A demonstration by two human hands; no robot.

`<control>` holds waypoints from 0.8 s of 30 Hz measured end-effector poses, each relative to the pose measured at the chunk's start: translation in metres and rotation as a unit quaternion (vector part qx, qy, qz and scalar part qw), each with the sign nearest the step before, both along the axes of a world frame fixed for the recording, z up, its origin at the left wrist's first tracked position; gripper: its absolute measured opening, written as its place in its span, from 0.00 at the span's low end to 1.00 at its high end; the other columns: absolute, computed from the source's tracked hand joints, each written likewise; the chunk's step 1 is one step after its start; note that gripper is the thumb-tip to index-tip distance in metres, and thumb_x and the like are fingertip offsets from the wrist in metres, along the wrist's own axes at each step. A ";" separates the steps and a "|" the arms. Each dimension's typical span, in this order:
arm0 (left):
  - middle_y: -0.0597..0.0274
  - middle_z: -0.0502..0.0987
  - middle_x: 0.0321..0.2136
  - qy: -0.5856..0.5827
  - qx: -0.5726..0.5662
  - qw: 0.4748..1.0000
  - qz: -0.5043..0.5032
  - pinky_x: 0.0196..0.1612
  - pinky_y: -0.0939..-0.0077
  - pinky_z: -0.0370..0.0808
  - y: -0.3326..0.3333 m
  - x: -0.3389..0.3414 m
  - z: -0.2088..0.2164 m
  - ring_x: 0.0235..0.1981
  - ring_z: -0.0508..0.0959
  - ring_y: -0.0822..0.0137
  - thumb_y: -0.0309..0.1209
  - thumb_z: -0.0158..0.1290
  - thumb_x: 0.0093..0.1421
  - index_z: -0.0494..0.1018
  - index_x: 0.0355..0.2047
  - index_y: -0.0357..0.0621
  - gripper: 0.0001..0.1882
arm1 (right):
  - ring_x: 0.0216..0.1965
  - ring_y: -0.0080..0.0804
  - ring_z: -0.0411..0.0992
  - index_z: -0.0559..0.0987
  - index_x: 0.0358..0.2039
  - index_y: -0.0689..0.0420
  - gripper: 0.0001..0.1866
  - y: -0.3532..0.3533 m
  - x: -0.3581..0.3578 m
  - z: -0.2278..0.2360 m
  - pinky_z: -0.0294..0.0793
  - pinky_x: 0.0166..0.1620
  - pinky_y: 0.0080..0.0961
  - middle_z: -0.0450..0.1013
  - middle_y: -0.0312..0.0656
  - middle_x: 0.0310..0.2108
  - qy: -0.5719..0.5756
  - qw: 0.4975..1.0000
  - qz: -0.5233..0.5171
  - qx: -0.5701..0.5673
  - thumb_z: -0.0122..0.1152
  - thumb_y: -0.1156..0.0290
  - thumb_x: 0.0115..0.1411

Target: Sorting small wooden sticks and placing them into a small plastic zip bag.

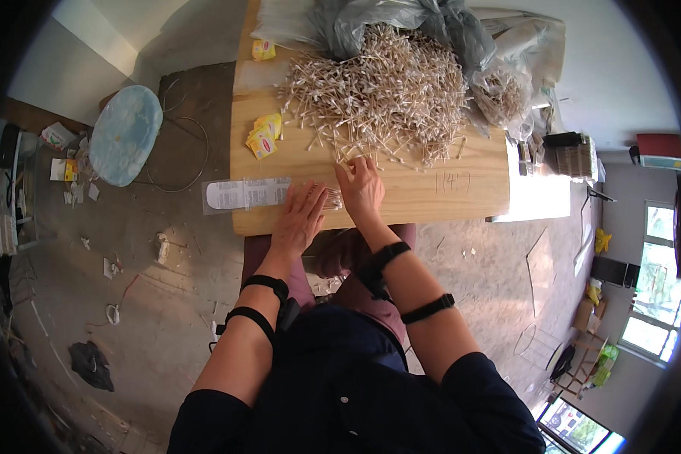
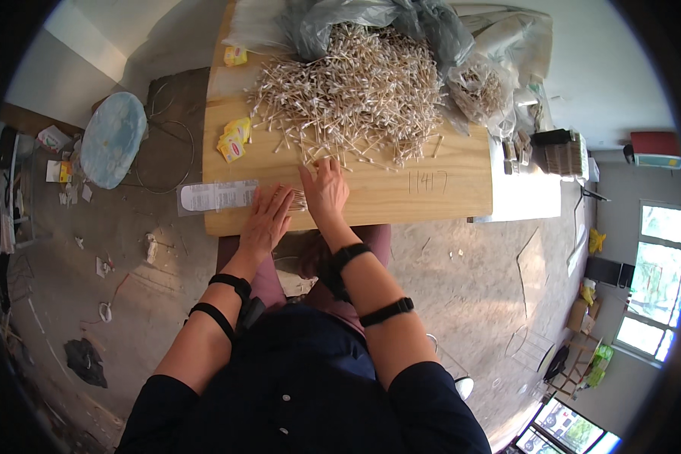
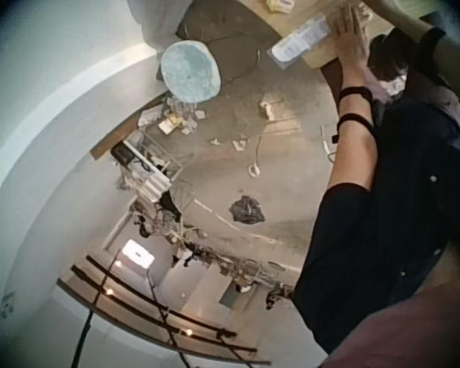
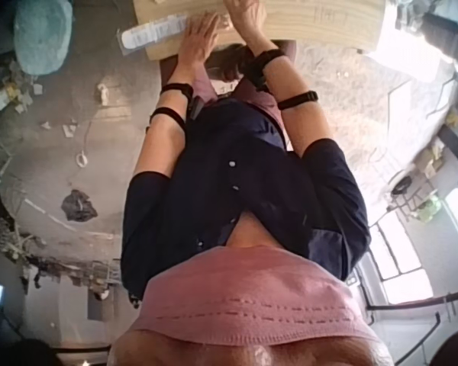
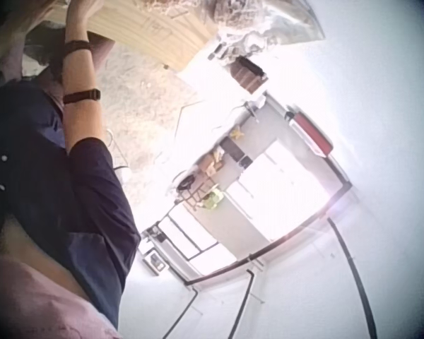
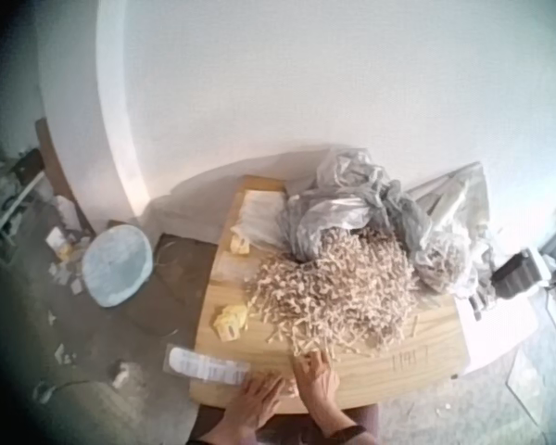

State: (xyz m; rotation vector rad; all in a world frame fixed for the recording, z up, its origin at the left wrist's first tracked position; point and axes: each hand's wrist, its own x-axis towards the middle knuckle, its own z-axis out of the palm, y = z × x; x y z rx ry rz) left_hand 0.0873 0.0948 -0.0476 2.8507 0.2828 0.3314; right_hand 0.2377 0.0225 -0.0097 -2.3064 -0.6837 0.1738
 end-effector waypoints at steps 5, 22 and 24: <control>0.63 0.59 0.66 -0.004 0.004 1.000 -0.007 0.71 0.51 0.49 -0.001 0.005 -0.002 0.68 0.57 0.59 0.37 0.57 0.58 0.63 0.63 0.44 0.33 | 0.37 0.49 0.75 0.77 0.30 0.56 0.09 0.015 0.015 -0.010 0.74 0.38 0.44 0.74 0.45 0.33 -0.043 0.992 -0.040 -0.110 0.60 0.64 0.56; 0.65 0.62 0.64 -0.013 0.019 1.000 0.004 0.72 0.54 0.47 -0.002 0.005 0.000 0.66 0.58 0.61 0.37 0.55 0.59 0.64 0.62 0.44 0.31 | 0.37 0.47 0.75 0.80 0.32 0.54 0.06 -0.037 0.030 -0.015 0.75 0.38 0.40 0.74 0.42 0.36 -0.016 0.996 0.093 -0.006 0.62 0.68 0.56; 0.65 0.62 0.64 -0.013 0.022 1.000 0.000 0.72 0.54 0.47 -0.001 0.005 -0.001 0.66 0.58 0.62 0.37 0.55 0.58 0.64 0.62 0.44 0.31 | 0.37 0.47 0.75 0.80 0.32 0.54 0.06 -0.039 0.030 -0.016 0.75 0.38 0.40 0.74 0.42 0.36 -0.020 0.994 0.105 -0.018 0.62 0.68 0.56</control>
